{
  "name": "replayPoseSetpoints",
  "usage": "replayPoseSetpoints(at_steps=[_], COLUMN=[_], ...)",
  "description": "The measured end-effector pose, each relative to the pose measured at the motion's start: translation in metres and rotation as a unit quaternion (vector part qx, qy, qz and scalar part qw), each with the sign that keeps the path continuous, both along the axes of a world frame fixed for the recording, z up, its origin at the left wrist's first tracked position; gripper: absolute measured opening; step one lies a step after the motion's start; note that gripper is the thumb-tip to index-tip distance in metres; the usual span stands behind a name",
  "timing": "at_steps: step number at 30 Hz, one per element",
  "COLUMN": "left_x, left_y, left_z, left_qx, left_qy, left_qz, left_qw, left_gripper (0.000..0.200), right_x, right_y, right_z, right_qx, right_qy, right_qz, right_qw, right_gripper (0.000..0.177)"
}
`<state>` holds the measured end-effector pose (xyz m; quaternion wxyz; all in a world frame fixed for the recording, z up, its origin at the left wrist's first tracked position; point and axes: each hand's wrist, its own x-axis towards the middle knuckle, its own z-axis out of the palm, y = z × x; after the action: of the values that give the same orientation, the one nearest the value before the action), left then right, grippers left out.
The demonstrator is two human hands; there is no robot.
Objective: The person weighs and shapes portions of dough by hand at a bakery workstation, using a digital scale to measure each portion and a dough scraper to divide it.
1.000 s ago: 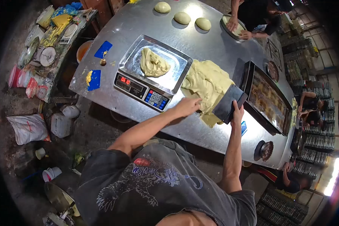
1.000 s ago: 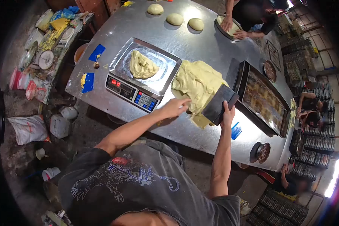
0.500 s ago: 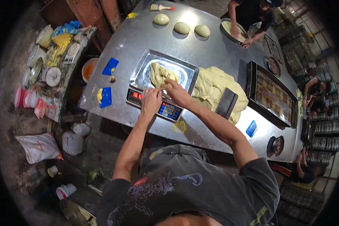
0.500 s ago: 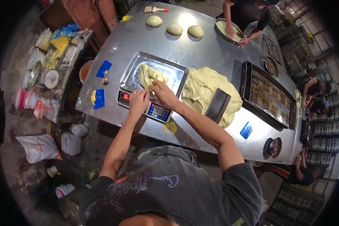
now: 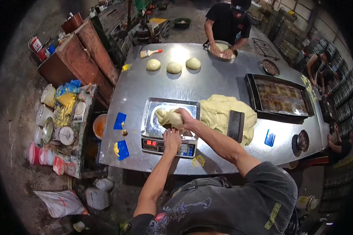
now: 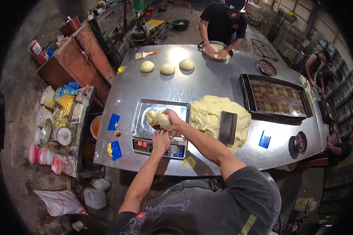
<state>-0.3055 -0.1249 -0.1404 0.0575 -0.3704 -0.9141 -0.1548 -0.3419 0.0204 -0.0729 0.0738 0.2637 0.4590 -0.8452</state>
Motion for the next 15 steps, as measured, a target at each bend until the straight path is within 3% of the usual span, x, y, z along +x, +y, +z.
replayPoseSetpoints(at_steps=[1, 2, 5, 6, 7, 9, 11, 12, 13, 14, 15], left_x=[-0.003, -0.011, -0.025, -0.041, -0.039, -0.068, -0.076, -0.066, -0.043, -0.009, 0.019], left_y=[0.002, 0.006, 0.010, 0.011, 0.004, 0.012, 0.009, 0.018, 0.033, 0.054, 0.067], left_z=[0.002, 0.001, 0.021, -0.011, 0.012, -0.004, 0.031, 0.053, 0.065, 0.075, 0.078], left_qx=[-0.023, -0.025, 0.015, 0.147, 0.212, 0.095, 0.054, 0.098, 0.241, 0.377, 0.500], left_qy=[-0.013, 0.022, -0.073, -0.104, -0.115, -0.215, -0.258, -0.404, -0.465, -0.514, -0.549], left_qz=[0.005, -0.006, -0.013, -0.003, -0.061, 0.031, -0.114, -0.080, -0.079, -0.075, -0.068], left_qw=[1.000, 0.999, 0.997, 0.984, 0.969, 0.972, 0.958, 0.906, 0.848, 0.767, 0.667], left_gripper=[0.036, 0.038, 0.043, 0.043, 0.041, 0.039, 0.044, 0.051, 0.054, 0.057, 0.060], right_x=[0.011, 0.016, 0.038, 0.049, 0.067, 0.106, 0.141, 0.153, 0.164, 0.176, 0.186], right_y=[0.012, 0.021, 0.040, 0.045, 0.044, 0.046, 0.067, 0.071, 0.071, 0.064, 0.055], right_z=[0.017, 0.035, 0.072, 0.085, 0.124, 0.194, 0.230, 0.235, 0.237, 0.234, 0.235], right_qx=[-0.135, -0.175, -0.258, -0.219, -0.178, -0.062, 0.204, 0.299, 0.392, 0.421, 0.386], right_qy=[-0.017, 0.007, 0.105, 0.125, 0.145, 0.215, 0.280, 0.284, 0.286, 0.248, 0.137], right_qz=[-0.041, -0.038, -0.040, -0.047, -0.055, -0.064, 0.010, 0.016, 0.027, 0.053, 0.137], right_qw=[0.990, 0.984, 0.960, 0.966, 0.972, 0.973, 0.938, 0.911, 0.874, 0.871, 0.902], right_gripper=[0.041, 0.045, 0.038, 0.035, 0.033, 0.020, 0.016, 0.017, 0.018, 0.024, 0.033])
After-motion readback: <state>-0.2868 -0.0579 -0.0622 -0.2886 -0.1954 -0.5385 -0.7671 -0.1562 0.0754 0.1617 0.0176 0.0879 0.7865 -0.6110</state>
